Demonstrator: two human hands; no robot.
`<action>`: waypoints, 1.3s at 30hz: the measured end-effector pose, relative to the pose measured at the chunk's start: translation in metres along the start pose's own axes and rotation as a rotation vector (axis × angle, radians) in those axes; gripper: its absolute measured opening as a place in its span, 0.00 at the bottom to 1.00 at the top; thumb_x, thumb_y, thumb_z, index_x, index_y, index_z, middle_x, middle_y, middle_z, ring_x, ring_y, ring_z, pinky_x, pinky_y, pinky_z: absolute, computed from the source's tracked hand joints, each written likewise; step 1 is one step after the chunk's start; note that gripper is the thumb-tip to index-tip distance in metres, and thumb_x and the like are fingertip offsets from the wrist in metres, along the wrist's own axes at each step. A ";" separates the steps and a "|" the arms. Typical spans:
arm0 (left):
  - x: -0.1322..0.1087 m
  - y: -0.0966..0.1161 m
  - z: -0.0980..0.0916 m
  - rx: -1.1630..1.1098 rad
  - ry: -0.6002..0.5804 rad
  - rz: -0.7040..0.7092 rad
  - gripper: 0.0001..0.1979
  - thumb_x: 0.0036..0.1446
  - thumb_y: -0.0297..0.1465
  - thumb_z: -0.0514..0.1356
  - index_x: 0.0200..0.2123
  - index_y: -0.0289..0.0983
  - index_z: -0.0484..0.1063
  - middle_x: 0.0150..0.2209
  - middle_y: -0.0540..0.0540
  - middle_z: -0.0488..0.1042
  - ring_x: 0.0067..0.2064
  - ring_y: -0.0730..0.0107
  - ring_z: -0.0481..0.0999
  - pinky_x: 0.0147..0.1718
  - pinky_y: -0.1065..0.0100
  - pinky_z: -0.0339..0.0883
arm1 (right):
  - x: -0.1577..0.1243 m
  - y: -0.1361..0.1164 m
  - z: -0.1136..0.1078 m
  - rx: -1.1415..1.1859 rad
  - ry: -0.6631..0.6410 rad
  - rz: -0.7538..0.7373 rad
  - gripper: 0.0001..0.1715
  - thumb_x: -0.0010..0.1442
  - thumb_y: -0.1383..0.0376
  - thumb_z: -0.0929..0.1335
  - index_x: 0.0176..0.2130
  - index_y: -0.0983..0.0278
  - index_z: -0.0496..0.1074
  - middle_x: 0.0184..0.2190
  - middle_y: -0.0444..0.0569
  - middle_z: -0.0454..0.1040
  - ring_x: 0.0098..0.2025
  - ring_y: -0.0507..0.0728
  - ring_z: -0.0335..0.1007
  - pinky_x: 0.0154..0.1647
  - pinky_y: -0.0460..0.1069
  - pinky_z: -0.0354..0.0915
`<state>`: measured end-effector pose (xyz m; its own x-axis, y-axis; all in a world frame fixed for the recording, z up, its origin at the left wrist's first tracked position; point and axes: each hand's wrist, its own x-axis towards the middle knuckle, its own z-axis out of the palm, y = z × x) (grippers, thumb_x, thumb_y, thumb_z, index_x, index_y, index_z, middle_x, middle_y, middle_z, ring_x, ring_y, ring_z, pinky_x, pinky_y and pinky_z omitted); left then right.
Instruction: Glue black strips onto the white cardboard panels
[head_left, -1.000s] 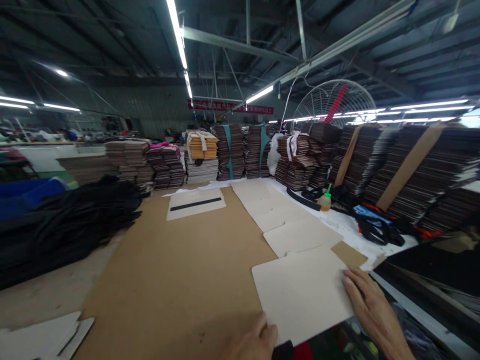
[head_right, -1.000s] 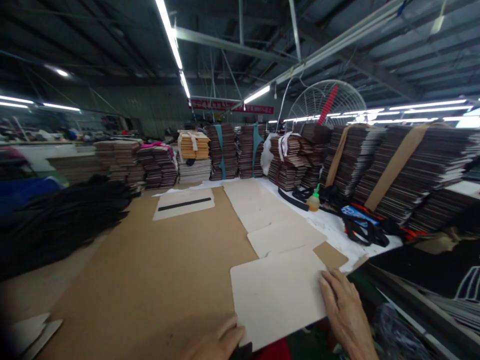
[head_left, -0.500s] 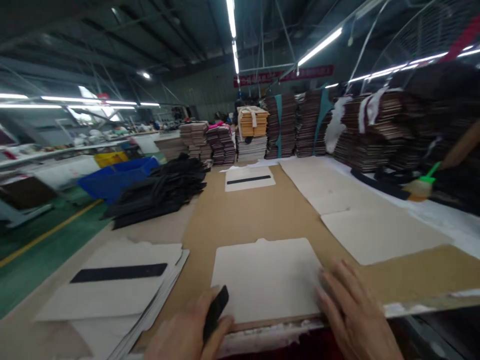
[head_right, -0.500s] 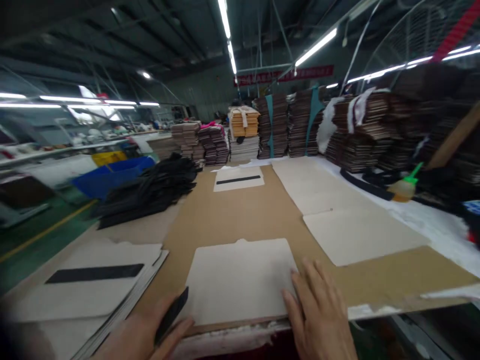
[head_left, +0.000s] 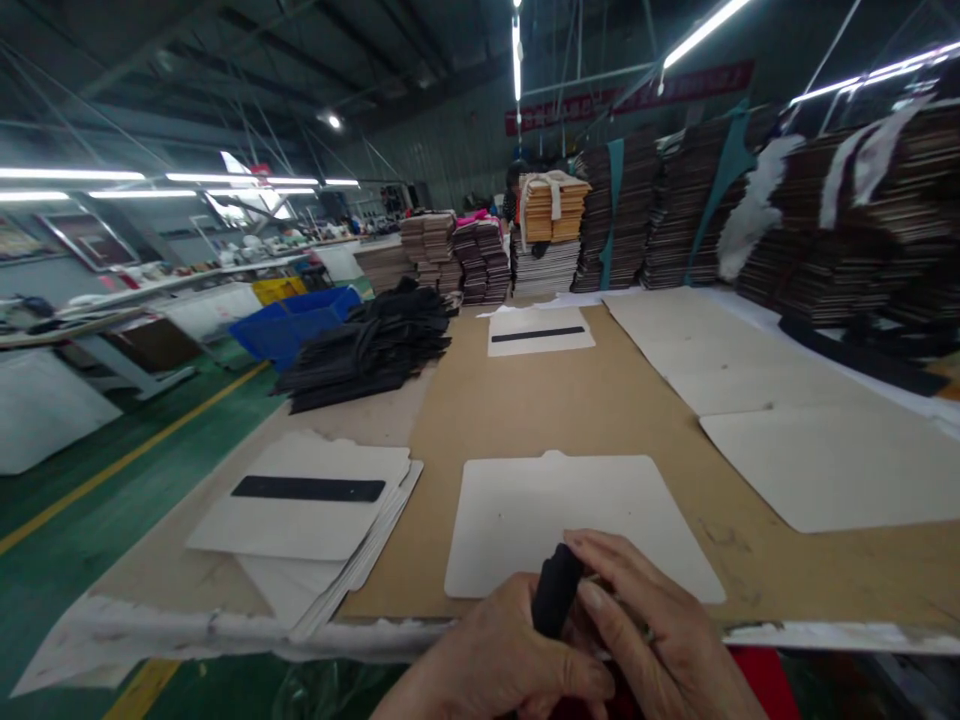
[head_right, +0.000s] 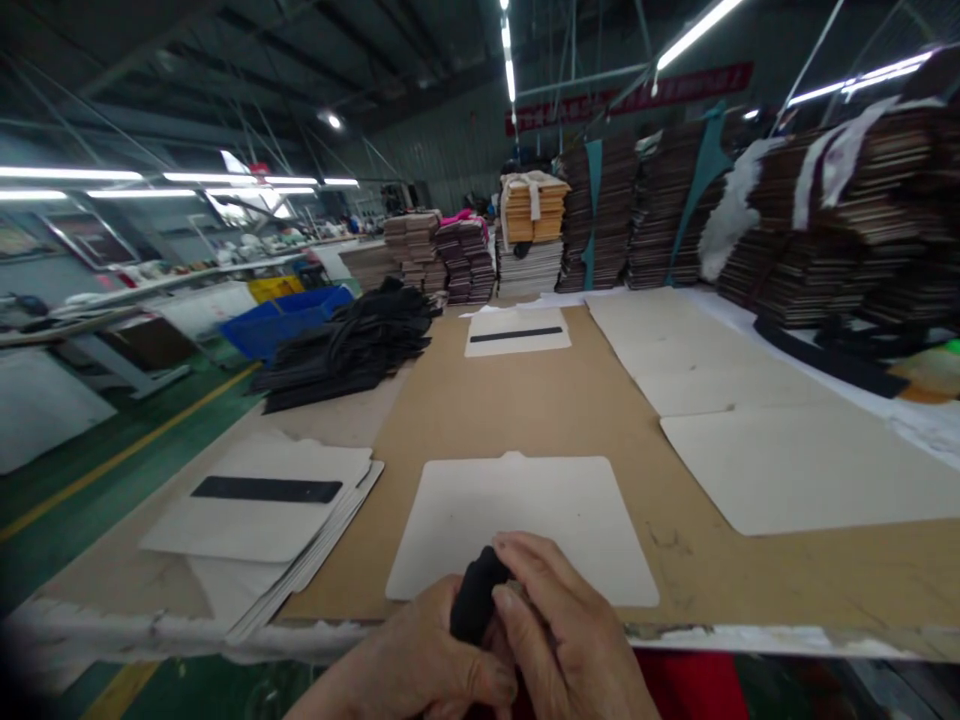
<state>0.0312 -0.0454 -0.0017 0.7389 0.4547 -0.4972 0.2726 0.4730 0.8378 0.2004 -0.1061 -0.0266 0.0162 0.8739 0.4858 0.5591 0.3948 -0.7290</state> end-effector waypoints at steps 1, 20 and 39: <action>0.000 0.000 0.001 -0.003 0.005 0.003 0.08 0.40 0.30 0.67 0.22 0.31 0.75 0.15 0.55 0.66 0.14 0.83 0.55 0.13 0.74 0.42 | -0.001 0.000 0.000 -0.019 0.018 -0.024 0.19 0.65 0.61 0.63 0.54 0.54 0.72 0.51 0.50 0.76 0.51 0.58 0.75 0.50 0.51 0.74; -0.051 0.023 -0.039 0.436 0.282 -0.049 0.17 0.56 0.42 0.59 0.41 0.36 0.73 0.30 0.48 0.79 0.27 0.73 0.71 0.27 0.73 0.63 | -0.005 0.041 -0.065 -0.059 0.070 0.483 0.16 0.57 0.50 0.68 0.37 0.59 0.73 0.24 0.42 0.71 0.27 0.53 0.70 0.25 0.43 0.67; -0.002 0.015 -0.088 0.783 0.888 0.043 0.16 0.53 0.42 0.57 0.39 0.37 0.75 0.22 0.53 0.74 0.24 0.64 0.73 0.26 0.68 0.61 | 0.027 0.083 -0.053 -0.245 0.017 0.593 0.17 0.55 0.51 0.65 0.34 0.59 0.75 0.22 0.41 0.71 0.25 0.54 0.68 0.30 0.48 0.62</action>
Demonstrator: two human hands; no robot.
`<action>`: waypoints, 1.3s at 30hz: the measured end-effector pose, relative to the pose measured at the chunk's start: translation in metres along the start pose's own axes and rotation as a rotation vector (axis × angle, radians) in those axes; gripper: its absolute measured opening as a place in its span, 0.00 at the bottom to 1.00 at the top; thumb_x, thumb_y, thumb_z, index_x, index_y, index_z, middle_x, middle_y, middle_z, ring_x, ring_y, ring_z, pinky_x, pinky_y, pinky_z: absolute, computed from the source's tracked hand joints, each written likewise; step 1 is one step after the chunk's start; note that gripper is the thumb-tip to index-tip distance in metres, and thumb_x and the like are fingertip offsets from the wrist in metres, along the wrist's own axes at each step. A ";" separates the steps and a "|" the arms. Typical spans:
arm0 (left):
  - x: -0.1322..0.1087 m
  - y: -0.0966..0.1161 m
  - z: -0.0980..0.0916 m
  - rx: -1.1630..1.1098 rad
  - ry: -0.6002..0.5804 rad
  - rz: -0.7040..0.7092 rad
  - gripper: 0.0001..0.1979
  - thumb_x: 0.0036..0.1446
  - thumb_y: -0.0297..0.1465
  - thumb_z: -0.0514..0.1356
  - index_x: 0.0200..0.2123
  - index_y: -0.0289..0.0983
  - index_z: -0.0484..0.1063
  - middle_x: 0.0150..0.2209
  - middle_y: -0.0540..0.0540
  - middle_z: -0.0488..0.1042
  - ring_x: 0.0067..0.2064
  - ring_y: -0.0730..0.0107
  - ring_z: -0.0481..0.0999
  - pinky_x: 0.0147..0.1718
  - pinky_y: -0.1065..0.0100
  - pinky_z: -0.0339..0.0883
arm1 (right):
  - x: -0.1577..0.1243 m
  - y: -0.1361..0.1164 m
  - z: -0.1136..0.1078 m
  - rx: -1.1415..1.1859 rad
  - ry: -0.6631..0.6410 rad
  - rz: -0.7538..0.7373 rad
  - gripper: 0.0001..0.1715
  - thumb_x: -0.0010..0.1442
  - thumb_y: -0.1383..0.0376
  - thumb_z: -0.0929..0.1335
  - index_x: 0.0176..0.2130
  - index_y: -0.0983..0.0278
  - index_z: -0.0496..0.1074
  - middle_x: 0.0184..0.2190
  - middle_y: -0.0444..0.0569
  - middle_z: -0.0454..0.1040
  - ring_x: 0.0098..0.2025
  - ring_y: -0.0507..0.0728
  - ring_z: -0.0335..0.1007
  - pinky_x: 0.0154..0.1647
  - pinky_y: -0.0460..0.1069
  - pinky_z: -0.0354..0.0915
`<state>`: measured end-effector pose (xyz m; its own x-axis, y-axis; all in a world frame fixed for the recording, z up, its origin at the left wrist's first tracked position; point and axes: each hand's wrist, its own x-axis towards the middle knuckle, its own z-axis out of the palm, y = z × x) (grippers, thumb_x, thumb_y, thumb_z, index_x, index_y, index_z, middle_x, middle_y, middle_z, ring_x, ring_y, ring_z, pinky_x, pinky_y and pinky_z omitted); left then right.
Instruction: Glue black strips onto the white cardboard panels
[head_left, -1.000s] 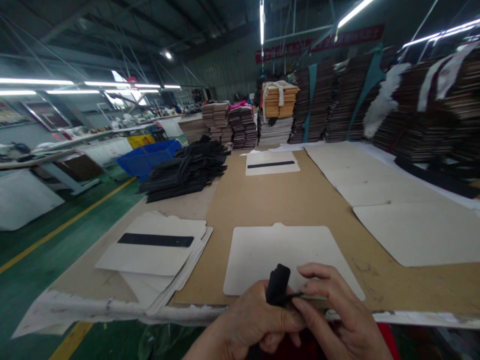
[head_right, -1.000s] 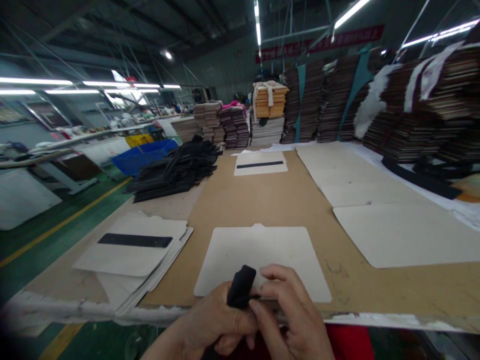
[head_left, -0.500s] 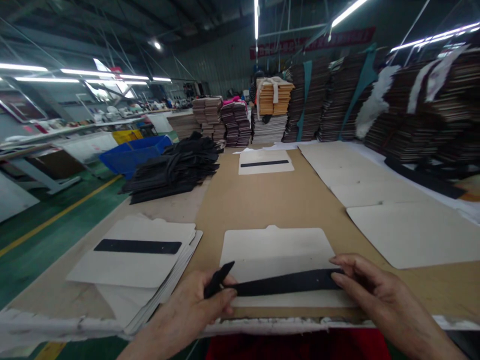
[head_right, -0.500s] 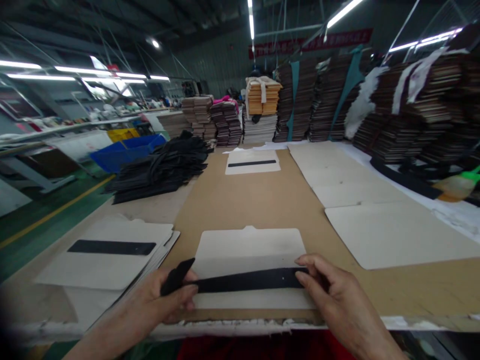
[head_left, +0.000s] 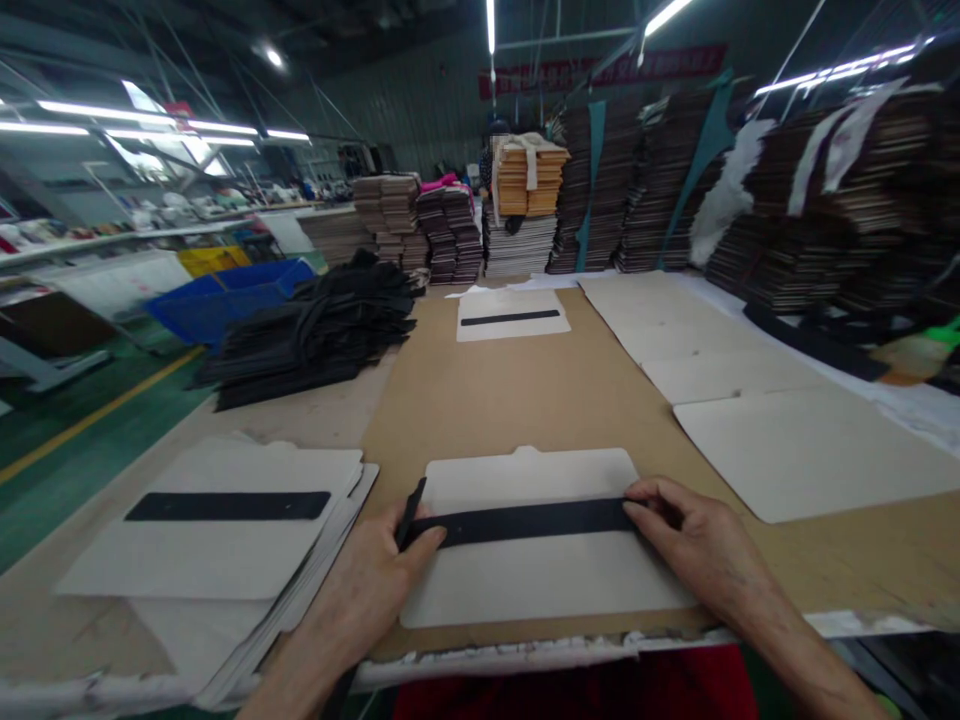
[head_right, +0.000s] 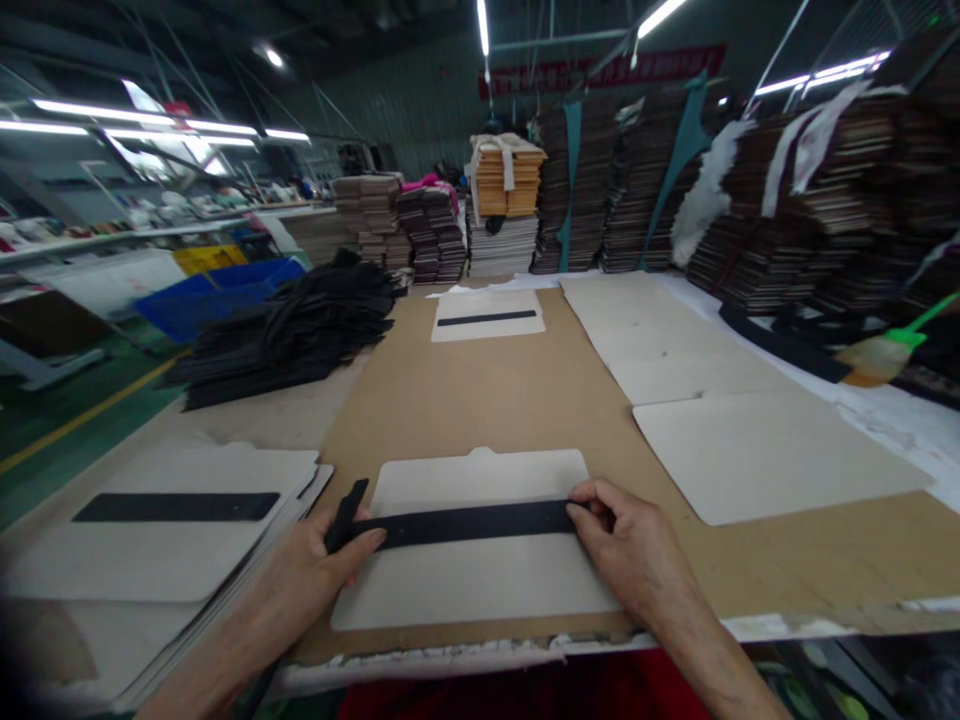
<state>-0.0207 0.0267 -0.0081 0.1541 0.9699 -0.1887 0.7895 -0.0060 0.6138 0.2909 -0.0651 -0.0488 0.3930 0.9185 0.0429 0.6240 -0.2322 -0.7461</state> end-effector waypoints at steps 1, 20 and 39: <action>0.001 -0.002 0.001 -0.002 0.004 0.001 0.17 0.54 0.42 0.56 0.40 0.38 0.75 0.25 0.52 0.76 0.24 0.64 0.73 0.27 0.68 0.63 | 0.000 0.000 0.000 0.003 0.007 0.003 0.17 0.54 0.51 0.65 0.33 0.59 0.75 0.22 0.41 0.71 0.25 0.54 0.68 0.30 0.48 0.62; 0.004 -0.001 0.005 -0.003 0.014 -0.018 0.20 0.56 0.44 0.57 0.46 0.39 0.73 0.40 0.47 0.81 0.43 0.55 0.79 0.39 0.66 0.68 | 0.002 -0.004 0.002 -0.065 0.066 -0.028 0.13 0.57 0.56 0.65 0.34 0.59 0.76 0.21 0.41 0.71 0.23 0.53 0.66 0.28 0.47 0.61; 0.007 -0.003 0.006 0.018 -0.006 -0.044 0.20 0.55 0.46 0.57 0.44 0.40 0.75 0.40 0.45 0.81 0.43 0.52 0.79 0.39 0.63 0.67 | 0.000 -0.005 0.005 -0.203 0.096 -0.089 0.13 0.58 0.60 0.64 0.39 0.60 0.76 0.30 0.47 0.78 0.30 0.55 0.73 0.32 0.49 0.66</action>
<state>-0.0183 0.0324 -0.0154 0.1226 0.9678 -0.2197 0.8064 0.0318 0.5906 0.2840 -0.0626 -0.0482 0.3871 0.9057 0.1728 0.7783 -0.2205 -0.5879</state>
